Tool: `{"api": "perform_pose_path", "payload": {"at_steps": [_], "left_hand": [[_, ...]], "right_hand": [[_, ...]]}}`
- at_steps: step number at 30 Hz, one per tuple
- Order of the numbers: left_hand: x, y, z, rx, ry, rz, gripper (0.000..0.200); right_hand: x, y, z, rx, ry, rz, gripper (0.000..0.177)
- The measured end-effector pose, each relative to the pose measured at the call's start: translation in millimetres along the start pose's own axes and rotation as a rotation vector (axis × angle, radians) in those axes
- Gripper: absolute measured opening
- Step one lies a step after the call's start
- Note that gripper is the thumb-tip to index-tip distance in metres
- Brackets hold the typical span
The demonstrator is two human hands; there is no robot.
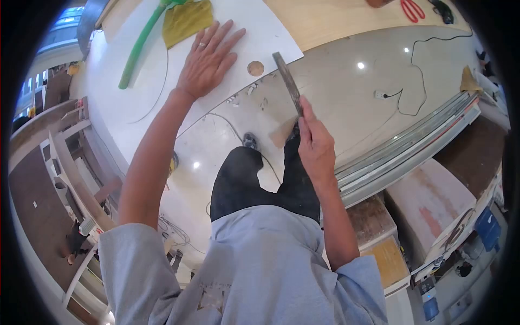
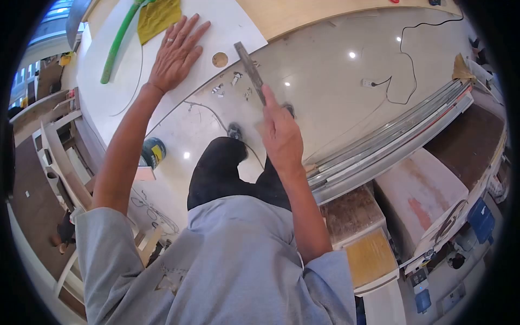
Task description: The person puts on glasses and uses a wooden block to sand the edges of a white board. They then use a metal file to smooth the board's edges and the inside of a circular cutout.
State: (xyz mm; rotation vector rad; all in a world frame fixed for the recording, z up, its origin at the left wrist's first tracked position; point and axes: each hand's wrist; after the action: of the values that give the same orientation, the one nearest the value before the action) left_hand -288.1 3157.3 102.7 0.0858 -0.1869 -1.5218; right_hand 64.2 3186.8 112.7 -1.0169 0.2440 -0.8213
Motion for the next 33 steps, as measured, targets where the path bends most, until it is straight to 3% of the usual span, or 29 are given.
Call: {"api": "perform_pose_path", "payload": {"at_steps": [5, 8, 12, 17, 23, 26, 30, 33], "left_hand": [[-8, -1, 2, -0.051, -0.082, 0.037, 0.058], [-8, -1, 1, -0.062, -0.091, 0.031, 0.058], [-11, -6, -3, -0.024, -0.039, -0.013, 0.057], [-5, -3, -3, 0.015, -0.015, -0.032, 0.056], [-3, -7, -4, 0.095, -0.007, -0.099, 0.056], [8, -11, 1, 0.292, 0.057, -0.305, 0.059], [54, 5, 10, 0.192, -0.254, -0.424, 0.06], [74, 18, 9, 0.096, -0.305, -0.333, 0.061]], "right_hand": [[24, -17, -19, 0.201, -0.09, -0.202, 0.06], [-12, -19, -33, 0.209, 0.075, -0.121, 0.06], [-81, -38, -36, 0.2, 0.175, -0.163, 0.058], [-24, -56, -66, 0.116, 0.26, -0.251, 0.056], [30, -79, -99, 0.131, 0.188, -0.367, 0.057], [35, -85, -106, 0.099, 0.157, -0.362, 0.058], [29, -78, -106, 0.085, 0.179, -0.274, 0.056], [29, -75, -100, 0.061, 0.137, -0.255, 0.056]]}}
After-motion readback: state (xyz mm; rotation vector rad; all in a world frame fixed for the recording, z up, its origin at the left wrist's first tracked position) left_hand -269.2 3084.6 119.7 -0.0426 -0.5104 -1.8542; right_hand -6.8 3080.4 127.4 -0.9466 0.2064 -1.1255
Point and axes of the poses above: each hand's wrist, its own x-axis away from the middle knuckle, its own z-axis out of the back of the hand, y = z × x, and after that the axes turned 14 degrees about -y, right-handed
